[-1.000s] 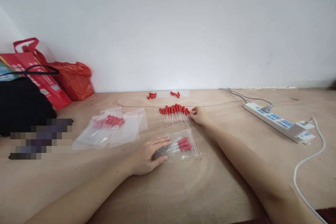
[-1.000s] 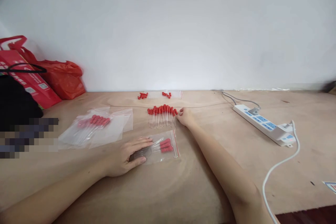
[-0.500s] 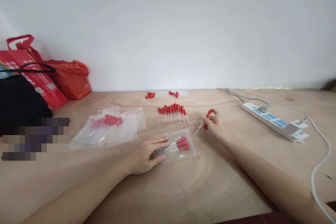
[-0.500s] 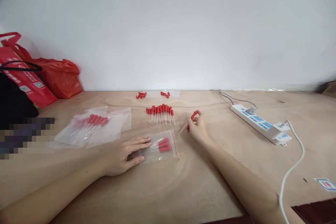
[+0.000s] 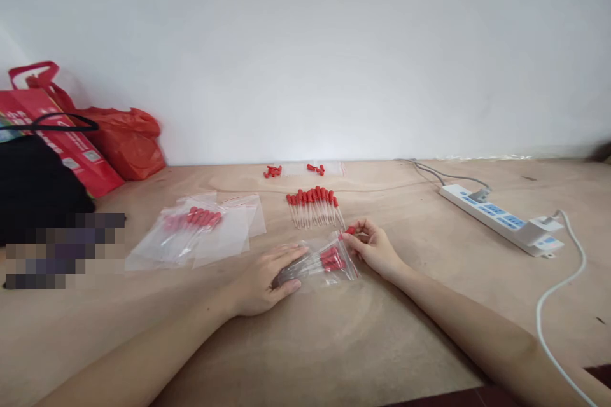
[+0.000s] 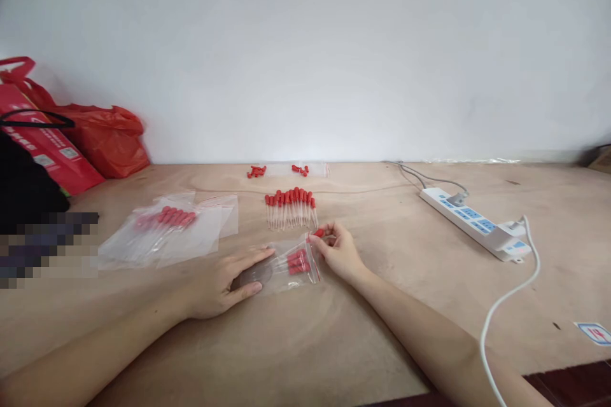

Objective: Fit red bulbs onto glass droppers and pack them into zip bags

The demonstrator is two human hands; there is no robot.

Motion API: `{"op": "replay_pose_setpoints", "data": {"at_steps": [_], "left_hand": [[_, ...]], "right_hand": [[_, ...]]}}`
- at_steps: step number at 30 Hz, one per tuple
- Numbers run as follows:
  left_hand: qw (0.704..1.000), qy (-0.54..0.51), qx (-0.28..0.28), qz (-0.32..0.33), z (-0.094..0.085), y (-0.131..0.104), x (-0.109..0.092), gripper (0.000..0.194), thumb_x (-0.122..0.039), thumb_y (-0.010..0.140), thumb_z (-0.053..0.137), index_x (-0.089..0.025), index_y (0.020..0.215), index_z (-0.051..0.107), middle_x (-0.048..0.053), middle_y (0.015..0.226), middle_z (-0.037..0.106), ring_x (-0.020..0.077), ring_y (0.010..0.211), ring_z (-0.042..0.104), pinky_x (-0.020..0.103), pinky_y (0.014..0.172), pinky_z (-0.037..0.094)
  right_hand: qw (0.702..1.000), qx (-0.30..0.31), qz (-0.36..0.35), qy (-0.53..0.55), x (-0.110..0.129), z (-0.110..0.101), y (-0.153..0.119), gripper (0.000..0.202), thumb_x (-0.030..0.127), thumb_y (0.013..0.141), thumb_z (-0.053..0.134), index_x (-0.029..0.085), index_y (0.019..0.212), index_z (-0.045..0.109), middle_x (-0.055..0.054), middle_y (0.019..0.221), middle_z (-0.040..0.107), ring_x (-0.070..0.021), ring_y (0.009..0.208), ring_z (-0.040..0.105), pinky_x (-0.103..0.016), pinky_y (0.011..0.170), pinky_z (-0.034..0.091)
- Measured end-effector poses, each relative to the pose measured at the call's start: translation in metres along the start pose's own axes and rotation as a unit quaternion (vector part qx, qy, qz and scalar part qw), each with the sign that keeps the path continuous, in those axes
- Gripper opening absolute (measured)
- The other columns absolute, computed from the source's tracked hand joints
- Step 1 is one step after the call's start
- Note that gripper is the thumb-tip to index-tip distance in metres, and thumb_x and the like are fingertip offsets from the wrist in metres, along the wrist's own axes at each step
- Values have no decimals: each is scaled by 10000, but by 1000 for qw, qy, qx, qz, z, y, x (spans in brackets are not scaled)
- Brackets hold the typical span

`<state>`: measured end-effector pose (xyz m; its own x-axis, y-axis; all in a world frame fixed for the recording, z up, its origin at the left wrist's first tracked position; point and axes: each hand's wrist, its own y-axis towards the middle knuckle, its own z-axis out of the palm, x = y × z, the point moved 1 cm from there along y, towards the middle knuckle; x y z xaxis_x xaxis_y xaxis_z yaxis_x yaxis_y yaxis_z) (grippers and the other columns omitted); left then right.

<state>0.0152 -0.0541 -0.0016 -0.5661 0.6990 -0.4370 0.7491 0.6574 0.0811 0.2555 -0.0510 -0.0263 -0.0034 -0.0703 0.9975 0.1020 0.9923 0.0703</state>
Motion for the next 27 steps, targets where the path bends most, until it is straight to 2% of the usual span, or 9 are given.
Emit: {"op": "replay_pose_setpoints", "data": {"at_steps": [4, 7, 10, 12, 19, 24, 27], "left_hand": [[1000, -5, -2, 6, 0, 1, -1, 506, -358, 831, 441, -248, 1308, 312, 26, 1327, 397, 211, 1216, 350, 382, 1004, 298], [1000, -1, -2, 6, 0, 2, -1, 504, -363, 832, 439, -238, 1306, 318, 34, 1321, 404, 211, 1215, 351, 380, 1004, 298], [1000, 6, 0, 3, -1, 2, -1, 502, -364, 838, 428, -236, 1309, 311, 39, 1325, 398, 209, 1214, 354, 382, 1000, 302], [1000, 8, 1, 1, 0, 2, -1, 502, -365, 839, 425, -233, 1310, 310, 41, 1324, 400, 210, 1212, 356, 384, 997, 306], [1000, 13, -4, 10, 2, 1, 2, 483, -365, 836, 432, -223, 1289, 348, 39, 1322, 405, 209, 1221, 346, 385, 1007, 300], [1000, 4, -5, 26, 1, 2, 2, 459, -350, 834, 440, -217, 1270, 383, 40, 1310, 422, 206, 1223, 346, 379, 1011, 300], [1000, 2, -4, 25, 0, 3, 1, 456, -350, 834, 443, -215, 1267, 390, 42, 1310, 421, 203, 1226, 343, 381, 1016, 294]], "right_hand": [[991, 37, -23, -123, -7, -3, 4, 287, 382, 577, 679, 160, 708, 551, 45, 559, 498, -49, 443, 370, -196, 434, 331], [985, 32, -43, -166, -14, -1, 11, 259, 378, 586, 671, 153, 700, 615, 10, 646, 535, -57, 473, 398, -211, 464, 367], [986, 12, -57, -153, -18, 3, 15, 268, 398, 619, 627, 150, 716, 661, -39, 800, 575, -90, 563, 495, -242, 540, 430], [988, 23, -61, -138, -18, 6, 16, 276, 407, 639, 598, 150, 704, 673, -54, 828, 597, -123, 637, 549, -259, 597, 453], [991, 88, 25, -99, -14, 3, 16, 288, 421, 633, 604, 137, 633, 652, -47, 627, 659, -152, 531, 581, -270, 522, 456], [988, 69, 17, -135, -13, 3, 20, 256, 388, 606, 626, 138, 552, 604, -26, 569, 637, -141, 507, 561, -245, 487, 427], [985, 130, 6, -111, -10, 5, 18, 269, 402, 632, 588, 140, 574, 602, -20, 574, 633, -129, 519, 552, -245, 512, 429]]}}
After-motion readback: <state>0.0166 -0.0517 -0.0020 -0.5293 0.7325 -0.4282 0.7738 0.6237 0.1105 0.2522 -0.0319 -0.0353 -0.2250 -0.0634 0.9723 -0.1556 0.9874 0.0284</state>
